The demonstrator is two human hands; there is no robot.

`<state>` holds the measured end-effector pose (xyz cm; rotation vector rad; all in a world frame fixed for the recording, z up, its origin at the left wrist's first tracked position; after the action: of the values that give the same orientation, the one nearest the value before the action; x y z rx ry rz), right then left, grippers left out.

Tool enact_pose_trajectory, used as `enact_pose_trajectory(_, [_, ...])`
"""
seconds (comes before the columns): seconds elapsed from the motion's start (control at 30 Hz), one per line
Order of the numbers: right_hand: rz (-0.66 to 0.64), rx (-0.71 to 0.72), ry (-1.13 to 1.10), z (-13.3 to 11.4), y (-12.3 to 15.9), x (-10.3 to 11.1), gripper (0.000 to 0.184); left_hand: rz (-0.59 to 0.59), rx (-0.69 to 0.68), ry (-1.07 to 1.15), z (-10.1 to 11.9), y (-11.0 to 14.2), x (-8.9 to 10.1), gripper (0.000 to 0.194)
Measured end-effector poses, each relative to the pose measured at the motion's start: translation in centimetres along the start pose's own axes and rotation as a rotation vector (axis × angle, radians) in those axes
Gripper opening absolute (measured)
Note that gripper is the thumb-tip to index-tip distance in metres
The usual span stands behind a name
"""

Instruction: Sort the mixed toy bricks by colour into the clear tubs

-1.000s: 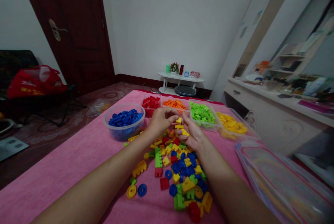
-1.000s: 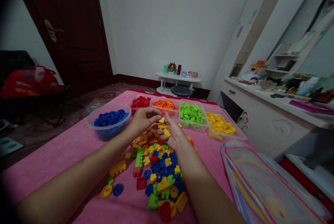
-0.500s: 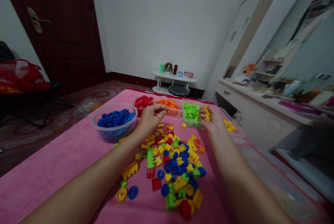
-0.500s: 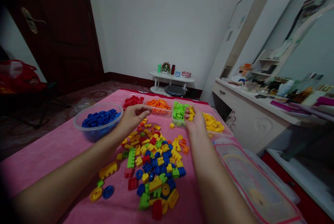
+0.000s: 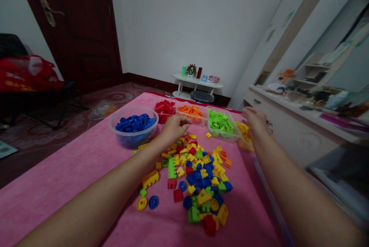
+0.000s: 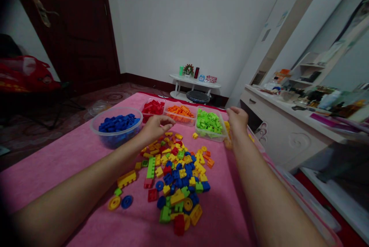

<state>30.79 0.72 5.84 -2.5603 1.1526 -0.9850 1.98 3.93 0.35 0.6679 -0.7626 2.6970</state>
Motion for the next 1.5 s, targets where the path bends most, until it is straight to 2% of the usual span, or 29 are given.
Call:
enact_pose_trajectory(0.07, [-0.154,-0.016,-0.175,-1.2,2.1,-1.4,0.029,-0.010,0.002,-0.116,-0.2,0.0,0.4,0.023])
enact_pose_trajectory(0.13, [-0.336,0.057,-0.153,-2.5,4.3,-2.3,0.022,-0.009,-0.003,-0.225,-0.5,0.0,0.8,0.027])
enact_pose_trajectory(0.2, [-0.447,0.188,0.088,-3.4,6.1,-2.6,0.015,-0.023,-0.001,-0.338,-0.8,0.1,0.9,0.030])
enact_pose_trajectory(0.27, [-0.516,0.257,0.392,-3.5,7.2,-2.2,0.009,-0.093,0.017,-0.451,-1.3,0.3,0.7,0.031])
enact_pose_trajectory(0.33, [-0.572,0.225,0.647,-2.9,7.6,-1.4,0.006,-0.218,0.037,-0.544,-1.8,0.7,0.1,0.030])
enact_pose_trajectory(0.4, [-0.644,0.162,0.792,-1.9,7.6,-0.6,0.009,-0.325,0.047,-0.599,-2.3,1.1,-0.4,0.028])
enact_pose_trajectory(0.53, [-0.852,-0.004,0.754,1.1,7.8,-0.5,0.027,-0.355,0.061,-0.639,-2.6,1.5,-0.6,0.025])
enact_pose_trajectory(0.6, [-0.901,-0.059,0.679,2.4,8.0,-1.2,0.035,-0.351,0.066,-0.652,-2.4,1.6,-0.5,0.026])
enact_pose_trajectory(0.77, [-0.983,-0.063,0.644,3.4,9.3,-3.1,0.028,-0.296,0.081,-0.687,-1.9,1.8,-0.4,0.033])
enact_pose_trajectory(0.93, [-1.035,-0.006,0.637,2.6,9.8,-3.3,0.027,-0.296,0.104,-0.678,-2.3,1.6,-0.5,0.024])
enact_pose_trajectory(1.0, [-1.018,0.034,0.638,2.4,9.4,-3.0,0.024,-0.296,0.120,-0.665,-2.6,1.5,-0.5,0.022])
enact_pose_trajectory(1.1, [-0.906,0.139,0.613,1.7,8.4,-2.5,0.012,-0.289,0.137,-0.632,-3.0,1.3,-0.3,0.022])
enact_pose_trajectory(1.23, [-0.791,0.145,0.337,-0.5,8.4,-2.4,0.010,-0.259,0.118,-0.571,-2.4,1.0,-0.1,0.021])
enact_pose_trajectory(1.4, [-0.869,0.004,-0.127,-3.1,10.8,-3.9,0.015,-0.229,0.111,-0.278,-0.3,0.5,0.3,0.014])
enact_pose_trajectory(1.5, [-0.846,-0.108,-0.361,-3.6,11.9,-5.1,0.016,-0.236,0.099,-0.049,0.8,0.4,0.4,0.016])
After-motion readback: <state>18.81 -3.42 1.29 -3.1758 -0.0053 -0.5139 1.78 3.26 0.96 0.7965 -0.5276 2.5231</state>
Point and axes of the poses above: each hand's wrist, its own y-axis away from the middle knuckle, its own x-axis out of the back of the hand, z = x × y, the point moved 3 cm from there along -y, towards the middle knuckle, and after that the axes turned 1 degree about -x, right-handed, at the moved point
